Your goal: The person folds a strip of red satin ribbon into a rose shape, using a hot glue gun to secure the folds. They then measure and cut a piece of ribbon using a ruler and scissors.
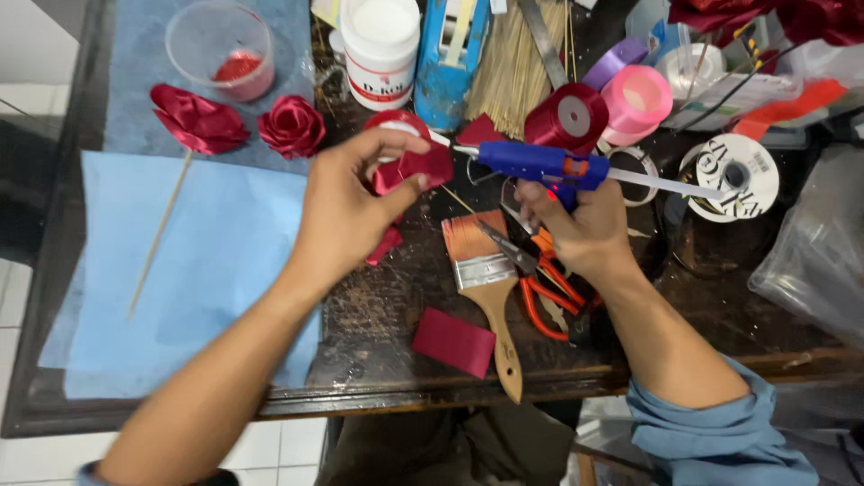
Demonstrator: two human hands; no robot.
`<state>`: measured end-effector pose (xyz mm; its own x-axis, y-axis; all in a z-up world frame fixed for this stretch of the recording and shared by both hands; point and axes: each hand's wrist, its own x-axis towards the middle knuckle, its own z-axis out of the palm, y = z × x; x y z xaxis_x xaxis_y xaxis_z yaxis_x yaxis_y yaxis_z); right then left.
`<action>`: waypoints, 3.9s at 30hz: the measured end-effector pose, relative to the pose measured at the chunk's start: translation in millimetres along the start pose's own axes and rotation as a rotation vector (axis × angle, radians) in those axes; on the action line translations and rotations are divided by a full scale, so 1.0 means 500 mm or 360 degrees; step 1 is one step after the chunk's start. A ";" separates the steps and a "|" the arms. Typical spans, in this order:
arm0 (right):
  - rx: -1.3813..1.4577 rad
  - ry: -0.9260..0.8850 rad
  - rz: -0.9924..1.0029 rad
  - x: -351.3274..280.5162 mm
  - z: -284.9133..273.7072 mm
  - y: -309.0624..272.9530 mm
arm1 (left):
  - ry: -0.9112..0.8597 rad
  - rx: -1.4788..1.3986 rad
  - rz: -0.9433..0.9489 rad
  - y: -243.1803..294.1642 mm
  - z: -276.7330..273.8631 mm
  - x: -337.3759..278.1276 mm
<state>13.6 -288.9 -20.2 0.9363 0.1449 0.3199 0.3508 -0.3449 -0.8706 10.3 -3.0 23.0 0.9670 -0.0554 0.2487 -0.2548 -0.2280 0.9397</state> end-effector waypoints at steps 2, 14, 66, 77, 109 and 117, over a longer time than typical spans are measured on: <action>-0.0002 0.0009 -0.0001 0.009 0.002 -0.015 | -0.0002 -0.0065 -0.0057 -0.020 0.005 -0.010; -0.0132 -0.0009 -0.0084 0.005 -0.023 -0.002 | 0.0009 -0.0130 -0.0093 -0.029 0.023 -0.028; -0.0705 -0.0260 0.0383 0.028 -0.034 -0.027 | 0.0448 -0.0208 -0.0052 0.006 -0.195 0.013; -0.0824 -0.0357 0.0342 0.030 -0.029 0.008 | 0.0380 -0.0231 -0.0043 0.013 -0.189 0.007; -0.1313 -0.0788 0.0395 0.003 -0.100 -0.131 | 0.0324 -0.0304 -0.0080 -0.018 -0.184 0.016; -0.0468 -0.0511 0.0046 0.032 -0.047 -0.232 | -0.0369 -0.0103 -0.0048 0.017 -0.105 -0.015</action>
<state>-11.5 -268.3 94.5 0.9099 0.3960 0.1240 0.3573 -0.5958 -0.7192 0.5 46.4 41.2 0.9475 -0.2730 0.1668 -0.2183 -0.1707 0.9608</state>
